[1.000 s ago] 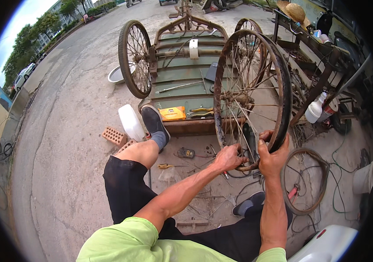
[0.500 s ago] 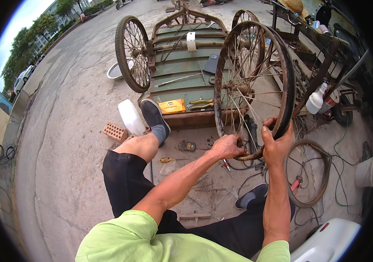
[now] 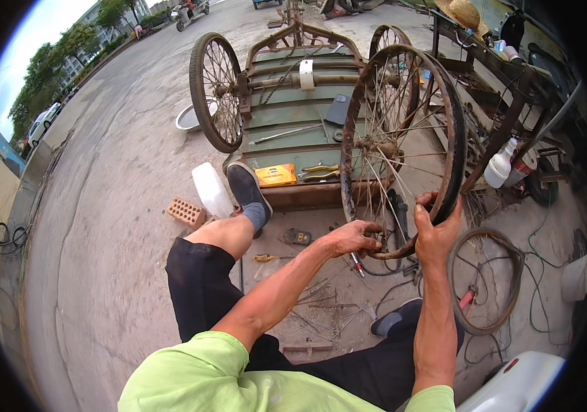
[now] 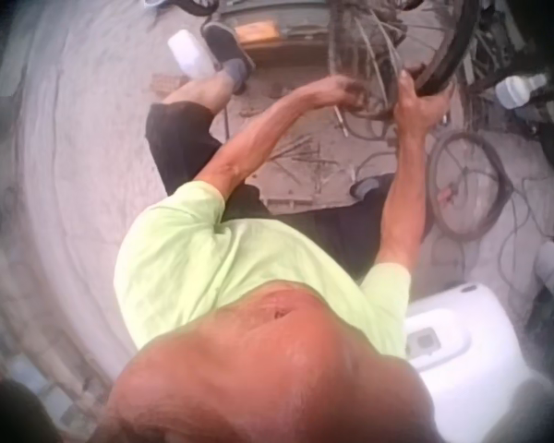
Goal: The person removes a bicycle tire from the rim by hand, working around the circumference to detach the tire bead. The person then reattaches the tire to the rim, pressing the bead back into place.
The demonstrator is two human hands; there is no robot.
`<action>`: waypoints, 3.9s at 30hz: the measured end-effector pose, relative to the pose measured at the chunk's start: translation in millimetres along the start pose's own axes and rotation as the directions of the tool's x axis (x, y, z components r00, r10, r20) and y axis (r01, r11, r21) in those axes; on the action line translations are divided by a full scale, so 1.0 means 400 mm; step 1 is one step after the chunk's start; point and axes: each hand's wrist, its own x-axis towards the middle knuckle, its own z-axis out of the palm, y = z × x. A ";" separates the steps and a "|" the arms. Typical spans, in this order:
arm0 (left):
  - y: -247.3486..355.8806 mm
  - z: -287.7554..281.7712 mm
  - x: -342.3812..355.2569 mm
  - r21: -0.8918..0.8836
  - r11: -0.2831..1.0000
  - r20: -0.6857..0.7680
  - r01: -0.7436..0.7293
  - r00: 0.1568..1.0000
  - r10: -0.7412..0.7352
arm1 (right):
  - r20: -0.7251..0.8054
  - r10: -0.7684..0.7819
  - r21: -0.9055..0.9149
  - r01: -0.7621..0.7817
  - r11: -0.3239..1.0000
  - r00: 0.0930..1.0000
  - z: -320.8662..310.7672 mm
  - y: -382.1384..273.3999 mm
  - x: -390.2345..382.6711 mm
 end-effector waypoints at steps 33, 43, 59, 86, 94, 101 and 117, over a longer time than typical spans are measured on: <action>0.047 0.055 -0.001 0.524 0.848 -0.314 0.077 0.943 0.108 | 0.099 -0.046 -0.094 0.055 0.994 0.994 0.019 -0.002 0.001; -0.026 0.031 0.027 0.151 0.980 -0.162 -0.131 0.975 0.155 | 0.048 -0.036 -0.030 0.037 0.999 0.998 0.005 0.026 0.006; -0.020 0.046 -0.002 0.312 0.949 -0.360 -0.051 0.918 0.168 | 0.101 -0.079 -0.074 0.087 0.993 0.992 -0.008 0.050 -0.004; -0.096 -0.021 0.031 -0.334 0.940 0.130 -0.063 0.985 0.113 | 0.112 -0.091 -0.074 0.100 0.992 0.990 0.012 0.024 -0.005; 0.026 0.039 -0.002 0.506 0.860 -0.292 0.064 0.951 0.101 | 0.129 -0.108 -0.085 0.120 0.989 0.986 0.010 0.021 -0.012; 0.006 0.040 0.008 0.416 0.908 -0.318 0.051 0.943 0.092 | 0.130 -0.086 -0.059 0.094 0.994 0.988 0.011 0.020 -0.008; 0.001 0.086 -0.004 0.407 0.913 -0.433 0.036 0.888 0.159 | 0.116 -0.078 -0.049 0.085 0.995 0.990 -0.001 0.038 -0.011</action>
